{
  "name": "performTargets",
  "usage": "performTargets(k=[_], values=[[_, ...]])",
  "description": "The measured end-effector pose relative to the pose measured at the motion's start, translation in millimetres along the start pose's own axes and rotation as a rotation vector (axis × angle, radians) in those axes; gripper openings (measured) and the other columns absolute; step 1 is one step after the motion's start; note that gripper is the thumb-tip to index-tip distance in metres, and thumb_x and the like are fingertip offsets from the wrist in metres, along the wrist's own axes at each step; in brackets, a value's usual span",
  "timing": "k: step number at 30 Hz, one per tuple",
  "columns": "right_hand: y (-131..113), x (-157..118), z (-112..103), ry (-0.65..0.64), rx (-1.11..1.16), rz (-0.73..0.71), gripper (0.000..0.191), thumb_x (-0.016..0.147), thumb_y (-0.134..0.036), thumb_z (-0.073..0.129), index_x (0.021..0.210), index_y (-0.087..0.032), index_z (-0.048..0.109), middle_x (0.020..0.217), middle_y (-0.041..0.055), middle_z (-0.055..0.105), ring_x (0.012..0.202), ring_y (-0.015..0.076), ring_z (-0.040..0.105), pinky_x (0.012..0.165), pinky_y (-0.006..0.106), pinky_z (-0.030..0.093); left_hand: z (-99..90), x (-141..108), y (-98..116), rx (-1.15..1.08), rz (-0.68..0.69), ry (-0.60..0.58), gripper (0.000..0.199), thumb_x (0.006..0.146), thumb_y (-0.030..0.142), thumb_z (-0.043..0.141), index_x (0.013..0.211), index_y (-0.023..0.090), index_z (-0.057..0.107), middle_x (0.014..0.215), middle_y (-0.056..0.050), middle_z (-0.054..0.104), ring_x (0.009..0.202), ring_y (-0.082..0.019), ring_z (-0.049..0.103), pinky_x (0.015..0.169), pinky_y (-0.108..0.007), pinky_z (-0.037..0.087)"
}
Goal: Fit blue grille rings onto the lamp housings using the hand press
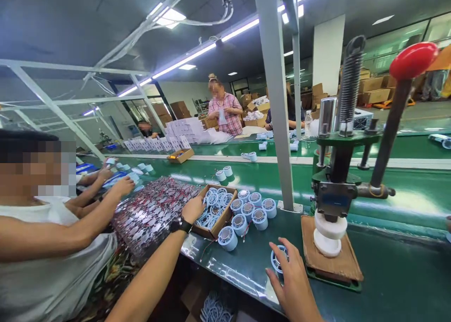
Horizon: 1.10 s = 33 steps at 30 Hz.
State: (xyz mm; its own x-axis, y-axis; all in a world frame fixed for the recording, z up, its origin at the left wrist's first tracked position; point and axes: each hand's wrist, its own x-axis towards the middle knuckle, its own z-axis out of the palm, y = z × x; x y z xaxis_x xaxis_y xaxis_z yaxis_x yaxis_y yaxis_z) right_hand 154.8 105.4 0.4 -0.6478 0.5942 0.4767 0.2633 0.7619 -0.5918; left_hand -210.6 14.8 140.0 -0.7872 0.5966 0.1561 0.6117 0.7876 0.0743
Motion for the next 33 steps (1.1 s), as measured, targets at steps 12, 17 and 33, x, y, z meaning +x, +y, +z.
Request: performTargets(k=[12,17,33], values=[[-15,-42,-32,-0.022,0.085,0.165,0.04,0.087,-0.02,0.06,0.126,-0.026,0.067,0.128,0.0131,0.06,0.114,0.0275,0.068,0.096,0.04,0.06,55.9,-175,65,-0.51,0.81,0.2,0.024,0.099,0.021,0.052,0.097,0.025,0.076,0.098,-0.006,0.078,0.098,-0.021,0.072,0.091,-0.036,0.061],[-13,-53,-49,-0.07,0.079,0.223,0.043,0.082,-0.019,0.068,0.124,-0.028,0.071,0.128,0.013,0.062,0.114,0.0289,0.068,0.097,0.041,0.06,85.9,-211,99,-0.596,0.864,0.104,0.025,0.09,0.014,0.061,0.111,0.023,0.072,0.129,-0.013,0.07,0.12,-0.03,0.065,0.096,-0.048,0.06],[-49,-57,-70,0.249,0.255,0.213,0.041,0.098,-0.035,0.056,0.137,-0.023,0.058,0.12,0.0148,0.07,0.104,0.027,0.07,0.091,0.042,0.06,40.0,-242,116,-0.933,0.802,0.376,0.088,0.089,0.058,0.066,0.16,0.027,0.024,0.106,-0.012,0.08,0.093,-0.027,0.079,0.082,-0.041,0.065]])
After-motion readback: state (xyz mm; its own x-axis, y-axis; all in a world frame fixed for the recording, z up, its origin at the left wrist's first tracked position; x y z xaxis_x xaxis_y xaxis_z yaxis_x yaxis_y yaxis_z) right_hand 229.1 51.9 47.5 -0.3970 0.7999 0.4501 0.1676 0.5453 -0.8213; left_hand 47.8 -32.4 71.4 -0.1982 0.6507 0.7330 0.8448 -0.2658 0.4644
